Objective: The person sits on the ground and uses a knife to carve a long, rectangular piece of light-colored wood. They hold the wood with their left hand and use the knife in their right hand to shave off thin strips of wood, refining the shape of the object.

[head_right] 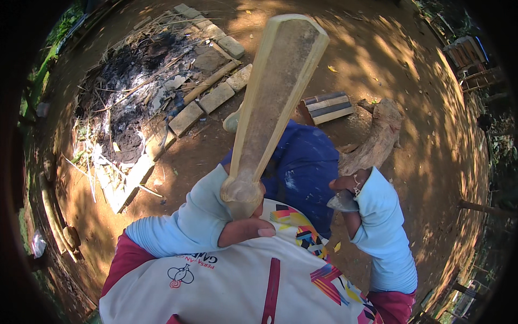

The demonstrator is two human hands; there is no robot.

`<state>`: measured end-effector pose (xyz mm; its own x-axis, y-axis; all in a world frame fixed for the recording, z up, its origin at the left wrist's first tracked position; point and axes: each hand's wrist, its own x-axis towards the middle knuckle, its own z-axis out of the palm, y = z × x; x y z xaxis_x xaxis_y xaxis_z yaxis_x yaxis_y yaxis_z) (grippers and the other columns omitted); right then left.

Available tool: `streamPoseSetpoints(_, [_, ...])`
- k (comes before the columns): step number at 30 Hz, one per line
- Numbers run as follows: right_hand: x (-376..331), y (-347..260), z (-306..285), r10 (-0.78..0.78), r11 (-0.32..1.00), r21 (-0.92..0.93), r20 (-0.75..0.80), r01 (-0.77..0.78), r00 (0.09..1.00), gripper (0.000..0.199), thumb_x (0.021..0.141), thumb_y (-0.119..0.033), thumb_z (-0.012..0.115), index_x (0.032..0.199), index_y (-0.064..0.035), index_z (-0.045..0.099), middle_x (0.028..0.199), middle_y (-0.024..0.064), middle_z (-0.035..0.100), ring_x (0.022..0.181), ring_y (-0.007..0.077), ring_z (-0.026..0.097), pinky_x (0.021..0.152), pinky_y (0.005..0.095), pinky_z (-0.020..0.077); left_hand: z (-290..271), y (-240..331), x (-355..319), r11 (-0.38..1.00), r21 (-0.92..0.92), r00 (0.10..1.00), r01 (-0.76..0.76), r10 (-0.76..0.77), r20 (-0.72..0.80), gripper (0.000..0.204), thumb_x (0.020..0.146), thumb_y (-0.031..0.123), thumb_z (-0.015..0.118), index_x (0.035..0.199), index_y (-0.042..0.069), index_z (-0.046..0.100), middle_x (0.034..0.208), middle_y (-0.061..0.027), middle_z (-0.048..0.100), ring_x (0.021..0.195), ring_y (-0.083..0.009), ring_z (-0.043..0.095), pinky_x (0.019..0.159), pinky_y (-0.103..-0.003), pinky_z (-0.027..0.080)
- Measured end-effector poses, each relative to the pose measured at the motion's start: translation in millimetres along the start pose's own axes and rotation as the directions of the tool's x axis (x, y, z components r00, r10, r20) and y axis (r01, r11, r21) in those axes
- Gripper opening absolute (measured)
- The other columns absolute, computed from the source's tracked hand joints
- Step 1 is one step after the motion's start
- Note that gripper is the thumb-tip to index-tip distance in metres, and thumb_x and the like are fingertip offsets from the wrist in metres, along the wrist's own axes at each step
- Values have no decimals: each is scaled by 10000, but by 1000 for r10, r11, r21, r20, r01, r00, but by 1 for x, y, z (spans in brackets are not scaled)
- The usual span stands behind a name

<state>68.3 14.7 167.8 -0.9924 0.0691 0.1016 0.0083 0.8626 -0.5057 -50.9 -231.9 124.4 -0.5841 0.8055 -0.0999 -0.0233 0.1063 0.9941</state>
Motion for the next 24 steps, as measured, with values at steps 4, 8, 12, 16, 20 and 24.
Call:
streamPoseSetpoints(4, [35,-34,-12,-205,957,-147,257,248,944,338,619,-26,655,952,-82,666,830,103,566,727,290,578,683,357,476,-5,10,13,967,210,989,-147,144,28,639,634,450,894,948,-26,606,747,-99,603,653,-215,618,587,-321,484])
streamPoseSetpoints(8, [41,-35,-7,-311,875,-263,337,406,889,299,746,-158,640,1042,-118,661,819,93,572,780,282,599,647,406,478,-3,20,16,874,353,938,-334,346,31,668,627,407,907,1037,-5,577,838,-90,601,719,-216,611,657,-317,483])
streamPoseSetpoints(12, [56,-57,-19,-246,870,-292,440,397,864,354,735,-152,643,1086,-110,639,843,105,589,783,277,614,661,395,496,6,18,20,962,38,962,-270,271,-31,608,630,338,915,1024,15,583,871,-92,609,768,-217,617,681,-312,488])
streamPoseSetpoints(16, [54,-45,-23,-259,901,-265,306,343,916,414,728,-135,667,1138,-97,623,865,101,605,764,240,627,653,376,504,-8,11,25,904,263,925,-338,371,-85,450,683,230,883,969,15,610,832,-93,617,753,-221,624,652,-319,490])
streamPoseSetpoints(20, [46,7,-21,128,948,274,127,-159,984,426,768,-101,680,1186,-85,599,817,64,593,742,179,621,653,353,497,-33,-3,31,778,529,813,-338,525,-253,467,788,114,787,1173,2,547,1029,-94,632,903,-205,640,770,-324,510])
streamPoseSetpoints(24, [50,124,17,535,845,-221,322,-488,781,401,857,-95,638,1243,-61,536,736,61,561,614,163,570,560,323,452,-118,-36,84,110,987,982,113,140,-128,229,753,21,644,974,66,686,757,-197,640,746,-397,635,655,-435,502])
